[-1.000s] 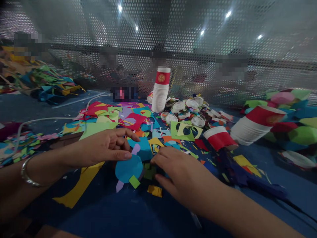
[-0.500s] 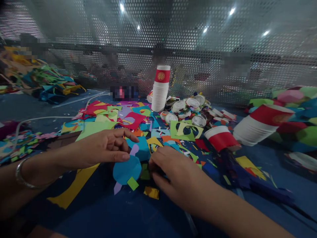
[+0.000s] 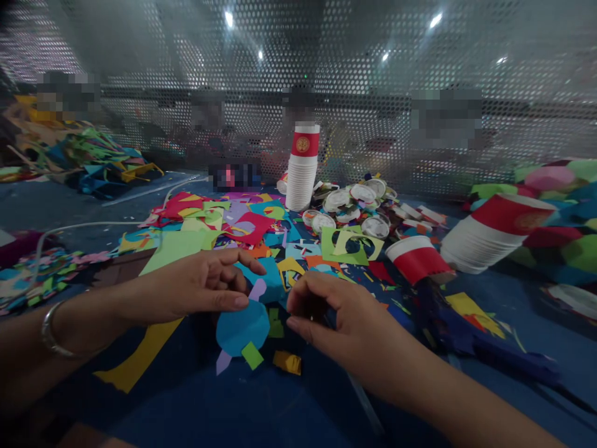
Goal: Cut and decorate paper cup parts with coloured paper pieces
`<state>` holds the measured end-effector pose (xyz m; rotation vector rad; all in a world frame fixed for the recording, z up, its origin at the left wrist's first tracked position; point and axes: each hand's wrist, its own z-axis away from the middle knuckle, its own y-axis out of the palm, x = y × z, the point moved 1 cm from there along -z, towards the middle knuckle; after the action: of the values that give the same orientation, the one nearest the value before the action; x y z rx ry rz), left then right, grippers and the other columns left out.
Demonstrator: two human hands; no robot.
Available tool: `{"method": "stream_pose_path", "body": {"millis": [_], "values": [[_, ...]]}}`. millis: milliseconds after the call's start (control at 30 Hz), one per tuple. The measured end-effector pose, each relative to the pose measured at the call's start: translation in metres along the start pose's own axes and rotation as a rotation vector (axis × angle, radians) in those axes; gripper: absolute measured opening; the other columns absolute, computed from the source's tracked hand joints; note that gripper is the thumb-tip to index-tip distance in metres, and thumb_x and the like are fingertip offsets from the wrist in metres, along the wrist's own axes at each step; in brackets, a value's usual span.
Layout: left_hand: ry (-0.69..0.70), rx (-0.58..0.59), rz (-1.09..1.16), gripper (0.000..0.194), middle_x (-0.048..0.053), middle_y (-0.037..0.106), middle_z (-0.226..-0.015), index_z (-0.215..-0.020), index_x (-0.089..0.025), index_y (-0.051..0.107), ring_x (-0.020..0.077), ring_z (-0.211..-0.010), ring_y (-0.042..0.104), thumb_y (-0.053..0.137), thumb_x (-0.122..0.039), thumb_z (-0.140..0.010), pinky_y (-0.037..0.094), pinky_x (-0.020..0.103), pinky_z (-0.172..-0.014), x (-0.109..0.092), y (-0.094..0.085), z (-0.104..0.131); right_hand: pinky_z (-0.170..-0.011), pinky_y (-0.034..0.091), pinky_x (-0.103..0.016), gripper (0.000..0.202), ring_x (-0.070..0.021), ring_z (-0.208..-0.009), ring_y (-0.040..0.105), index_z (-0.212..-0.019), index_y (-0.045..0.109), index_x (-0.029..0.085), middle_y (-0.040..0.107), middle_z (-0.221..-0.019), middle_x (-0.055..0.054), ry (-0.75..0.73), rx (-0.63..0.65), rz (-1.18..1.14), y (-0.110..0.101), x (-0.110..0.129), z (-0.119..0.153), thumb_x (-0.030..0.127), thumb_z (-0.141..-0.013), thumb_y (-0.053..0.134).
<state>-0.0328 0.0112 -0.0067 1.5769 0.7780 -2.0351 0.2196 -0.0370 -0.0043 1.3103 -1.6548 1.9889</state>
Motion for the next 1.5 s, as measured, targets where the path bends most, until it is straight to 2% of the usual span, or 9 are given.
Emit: {"method": "stream_pose_path", "body": {"millis": [267, 467, 600, 833, 1000, 1267, 1500], "values": [[0.025, 0.03, 0.029, 0.047, -0.002, 0.062, -0.084, -0.126, -0.024, 0.054, 0.0117, -0.072, 0.054, 0.072, -0.046, -0.088, 0.04, 0.023, -0.065, 0.002, 0.003, 0.001, -0.071, 0.048, -0.025, 0.002, -0.0136, -0.079, 0.06, -0.094, 0.063, 0.022, 0.065, -0.087, 0.001, -0.019, -0.012, 0.01, 0.002, 0.006, 0.002, 0.021, -0.095, 0.061], [0.055, 0.036, 0.228, 0.039, -0.003, 0.061, -0.084, -0.125, -0.022, 0.057, 0.0094, -0.074, 0.055, 0.073, -0.03, -0.09, 0.04, 0.021, -0.068, -0.002, 0.01, 0.002, -0.069, 0.048, -0.026, 0.007, -0.0144, -0.078, 0.06, -0.094, 0.06, 0.022, 0.065, -0.088, 0.0, -0.031, 0.0, 0.004, 0.003, 0.012, 0.002, 0.016, -0.091, 0.055], [0.081, 0.083, 0.308, 0.036, -0.003, 0.061, -0.083, -0.124, -0.022, 0.058, 0.0083, -0.073, 0.056, 0.073, -0.025, -0.09, 0.041, 0.021, -0.069, -0.003, 0.017, 0.002, -0.069, 0.048, -0.028, 0.013, -0.016, -0.08, 0.061, -0.098, 0.057, 0.022, 0.067, -0.092, 0.0, -0.029, -0.022, 0.008, 0.007, 0.015, 0.002, 0.015, -0.088, 0.054], [0.087, 0.128, 0.307, 0.041, -0.002, 0.063, -0.087, -0.126, -0.022, 0.056, 0.0092, -0.076, 0.055, 0.074, -0.022, -0.089, 0.041, 0.021, -0.071, -0.006, 0.023, 0.004, -0.071, 0.047, -0.029, 0.027, -0.0161, -0.083, 0.062, -0.105, 0.054, 0.023, 0.065, -0.097, 0.0, -0.037, -0.05, 0.056, 0.011, 0.011, 0.004, 0.008, -0.082, 0.054], [0.063, 0.181, 0.325, 0.041, -0.002, 0.06, -0.09, -0.126, -0.022, 0.056, 0.0083, -0.078, 0.054, 0.074, -0.019, -0.089, 0.041, 0.02, -0.073, -0.007, 0.026, 0.006, -0.066, 0.046, -0.026, 0.036, -0.0138, -0.076, 0.061, -0.109, 0.052, 0.025, 0.065, -0.09, 0.003, -0.032, -0.049, 0.041, 0.014, 0.011, 0.006, 0.003, -0.08, 0.054], [0.08, 0.183, 0.335, 0.04, -0.001, 0.059, -0.09, -0.125, -0.022, 0.058, 0.0098, -0.08, 0.056, 0.074, -0.021, -0.088, 0.041, 0.021, -0.074, -0.005, 0.025, 0.005, -0.068, 0.048, -0.027, 0.029, -0.0141, -0.076, 0.062, -0.108, 0.052, 0.024, 0.067, -0.09, 0.002, -0.006, -0.085, -0.047, 0.014, 0.01, 0.006, 0.009, -0.083, 0.059], [0.106, 0.171, 0.342, 0.04, -0.001, 0.059, -0.088, -0.126, -0.021, 0.057, 0.0092, -0.079, 0.054, 0.073, -0.021, -0.089, 0.042, 0.021, -0.074, -0.009, 0.025, 0.006, -0.064, 0.046, -0.025, 0.035, -0.0138, -0.073, 0.06, -0.104, 0.052, 0.024, 0.065, -0.085, 0.003, 0.014, -0.082, 0.029, 0.017, 0.011, 0.006, 0.002, -0.077, 0.056]]}}
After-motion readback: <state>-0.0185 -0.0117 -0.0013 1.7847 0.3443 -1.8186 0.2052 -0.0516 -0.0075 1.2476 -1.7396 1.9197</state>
